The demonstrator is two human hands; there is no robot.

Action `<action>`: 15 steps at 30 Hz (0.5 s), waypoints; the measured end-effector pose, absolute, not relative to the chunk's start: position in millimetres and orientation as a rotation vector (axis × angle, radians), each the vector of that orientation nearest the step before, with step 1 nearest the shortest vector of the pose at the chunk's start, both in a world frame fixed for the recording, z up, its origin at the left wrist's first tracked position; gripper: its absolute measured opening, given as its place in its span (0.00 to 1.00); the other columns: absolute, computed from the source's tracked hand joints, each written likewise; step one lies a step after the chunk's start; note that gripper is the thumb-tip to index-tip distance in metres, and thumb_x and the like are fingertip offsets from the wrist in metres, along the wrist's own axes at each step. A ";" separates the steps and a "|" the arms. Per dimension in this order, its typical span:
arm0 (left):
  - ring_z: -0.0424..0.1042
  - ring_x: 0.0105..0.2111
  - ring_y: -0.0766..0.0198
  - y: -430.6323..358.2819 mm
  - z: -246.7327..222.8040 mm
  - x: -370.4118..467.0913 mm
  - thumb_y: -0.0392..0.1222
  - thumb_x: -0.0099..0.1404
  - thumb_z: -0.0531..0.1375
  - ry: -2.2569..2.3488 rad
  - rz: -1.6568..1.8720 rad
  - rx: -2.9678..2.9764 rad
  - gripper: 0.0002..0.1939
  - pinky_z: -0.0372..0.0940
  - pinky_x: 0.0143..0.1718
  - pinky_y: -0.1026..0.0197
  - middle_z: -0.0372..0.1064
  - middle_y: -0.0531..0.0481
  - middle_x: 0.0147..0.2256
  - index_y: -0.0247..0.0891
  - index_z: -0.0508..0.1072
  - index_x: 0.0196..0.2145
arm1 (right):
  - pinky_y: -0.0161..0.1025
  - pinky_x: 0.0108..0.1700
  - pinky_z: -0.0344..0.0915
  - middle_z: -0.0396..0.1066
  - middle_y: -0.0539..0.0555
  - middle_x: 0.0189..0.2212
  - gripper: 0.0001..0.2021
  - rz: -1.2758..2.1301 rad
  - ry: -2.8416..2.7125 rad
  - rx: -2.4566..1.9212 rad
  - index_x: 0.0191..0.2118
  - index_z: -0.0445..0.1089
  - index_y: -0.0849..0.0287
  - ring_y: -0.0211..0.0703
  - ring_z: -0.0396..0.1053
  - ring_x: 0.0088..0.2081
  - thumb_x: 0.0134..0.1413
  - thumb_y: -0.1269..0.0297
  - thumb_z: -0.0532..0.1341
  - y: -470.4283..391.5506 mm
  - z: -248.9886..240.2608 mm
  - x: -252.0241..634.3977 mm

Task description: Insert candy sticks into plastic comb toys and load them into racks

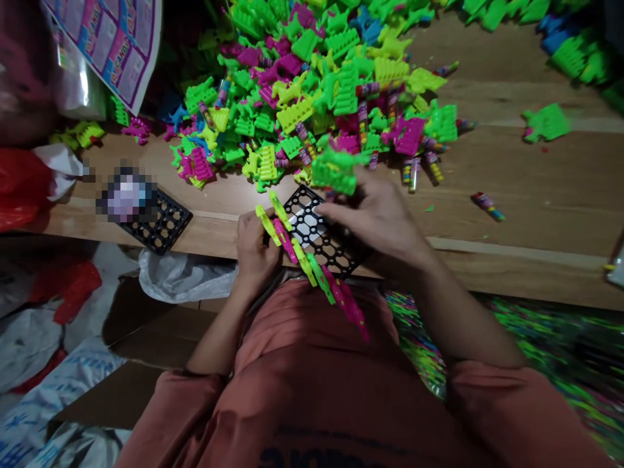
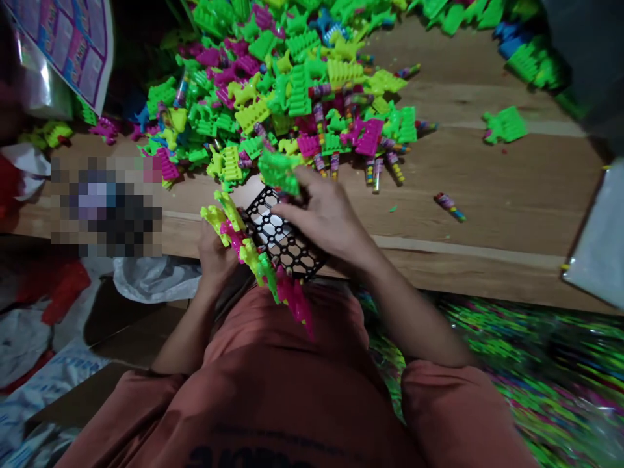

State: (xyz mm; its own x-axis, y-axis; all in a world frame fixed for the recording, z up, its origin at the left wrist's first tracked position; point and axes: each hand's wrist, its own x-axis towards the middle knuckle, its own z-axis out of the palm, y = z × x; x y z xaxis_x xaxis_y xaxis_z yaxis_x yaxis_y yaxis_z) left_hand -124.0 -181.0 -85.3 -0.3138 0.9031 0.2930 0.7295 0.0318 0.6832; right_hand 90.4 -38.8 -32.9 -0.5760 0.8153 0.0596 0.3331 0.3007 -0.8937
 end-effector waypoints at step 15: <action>0.77 0.51 0.45 -181.1 -86.3 -126.8 0.44 0.72 0.62 2.045 1.172 1.647 0.08 0.73 0.55 0.44 0.80 0.42 0.44 0.44 0.79 0.46 | 0.50 0.56 0.75 0.80 0.62 0.48 0.10 1.090 -2.504 -0.541 0.50 0.75 0.55 0.55 0.75 0.51 0.79 0.71 0.56 -66.1 -47.0 60.1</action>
State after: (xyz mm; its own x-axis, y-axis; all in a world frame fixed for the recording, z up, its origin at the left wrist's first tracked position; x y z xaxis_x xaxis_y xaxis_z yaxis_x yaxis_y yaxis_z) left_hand -126.8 -181.1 -86.3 -0.3203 0.9075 0.2719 0.6934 0.0290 0.7200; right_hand 60.1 -66.1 -47.0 -0.8638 0.4752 0.1672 0.2013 0.6299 -0.7501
